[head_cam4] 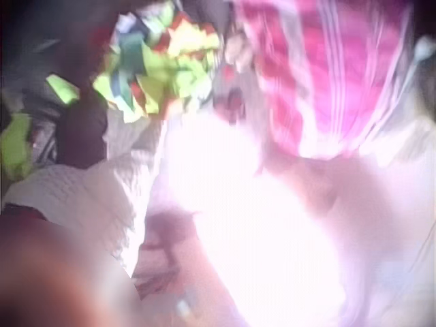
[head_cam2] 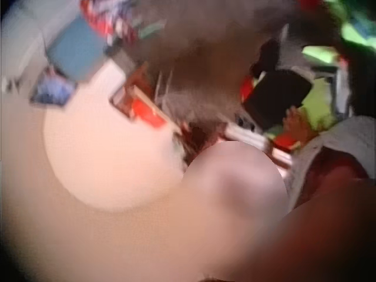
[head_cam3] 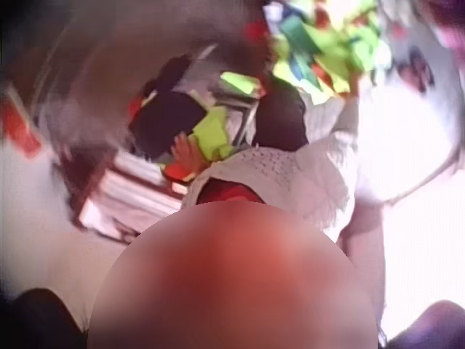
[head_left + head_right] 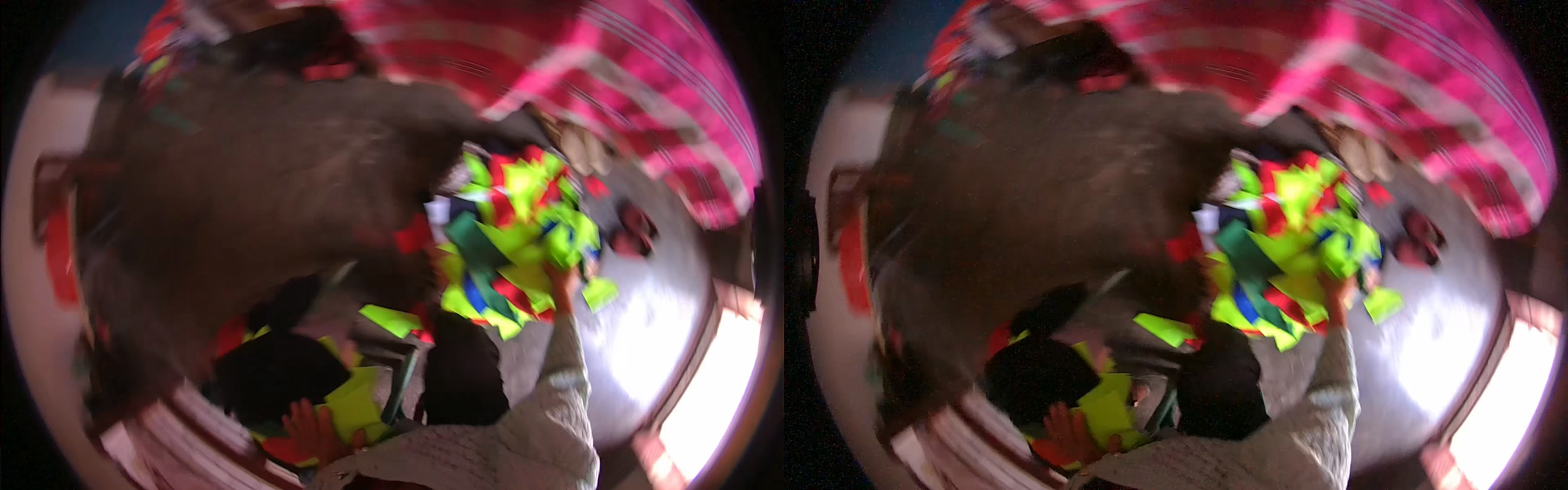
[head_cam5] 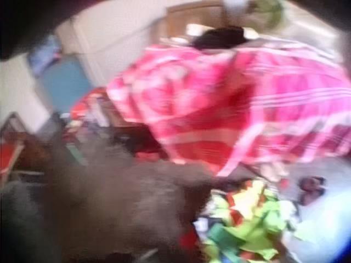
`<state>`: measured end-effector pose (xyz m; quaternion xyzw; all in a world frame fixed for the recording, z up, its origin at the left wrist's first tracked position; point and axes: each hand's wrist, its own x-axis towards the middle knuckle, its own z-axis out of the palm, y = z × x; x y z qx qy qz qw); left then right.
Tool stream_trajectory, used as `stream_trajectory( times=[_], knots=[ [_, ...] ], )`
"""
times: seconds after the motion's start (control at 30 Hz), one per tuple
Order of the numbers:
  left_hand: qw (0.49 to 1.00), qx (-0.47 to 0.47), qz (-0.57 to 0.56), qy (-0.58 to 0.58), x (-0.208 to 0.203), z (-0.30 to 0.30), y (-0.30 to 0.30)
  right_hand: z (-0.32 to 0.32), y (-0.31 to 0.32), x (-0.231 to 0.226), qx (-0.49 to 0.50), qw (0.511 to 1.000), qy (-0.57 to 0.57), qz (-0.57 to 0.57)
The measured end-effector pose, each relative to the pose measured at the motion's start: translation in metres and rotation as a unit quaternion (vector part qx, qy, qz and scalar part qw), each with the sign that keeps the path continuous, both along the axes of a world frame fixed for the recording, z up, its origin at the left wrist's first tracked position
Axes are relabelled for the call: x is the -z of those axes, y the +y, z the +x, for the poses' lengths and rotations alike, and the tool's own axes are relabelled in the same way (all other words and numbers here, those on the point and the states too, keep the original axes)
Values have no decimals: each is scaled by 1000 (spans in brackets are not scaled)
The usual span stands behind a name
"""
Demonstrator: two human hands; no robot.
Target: The person sits on the floor and sorts through a pile of colorful fabric pieces. They pick up individual pieces, inspect them, and place them into a growing stack on their lap.
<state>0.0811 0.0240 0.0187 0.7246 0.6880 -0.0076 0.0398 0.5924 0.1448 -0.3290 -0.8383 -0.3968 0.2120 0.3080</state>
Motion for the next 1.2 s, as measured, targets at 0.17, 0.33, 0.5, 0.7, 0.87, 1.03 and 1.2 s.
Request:
stream_trajectory(
  times=[0.17,0.33,0.5,0.7,0.87,1.03,1.2],
  knots=[
    [992,-46,-39,-108,-9,5,7,40,-38,35,-142,989,-8,-51],
    [980,-60,-13,-187,-19,-10,13,5,19,13,-226,968,-96,-42],
    [981,-52,-12,-186,-17,0,5,-45,55,-52,-286,948,-139,5],
    [978,-27,28,-206,-17,-3,-1,-104,54,-109,-323,931,-151,73],
    [975,-17,61,-214,-22,-4,-8,-122,37,-140,-329,926,-157,103],
    [971,-25,86,-223,-15,-2,-12,-115,34,-165,-271,937,-175,136],
    [946,3,188,-265,-7,-12,-17,-95,18,-176,-224,948,-171,148]
  ],
)
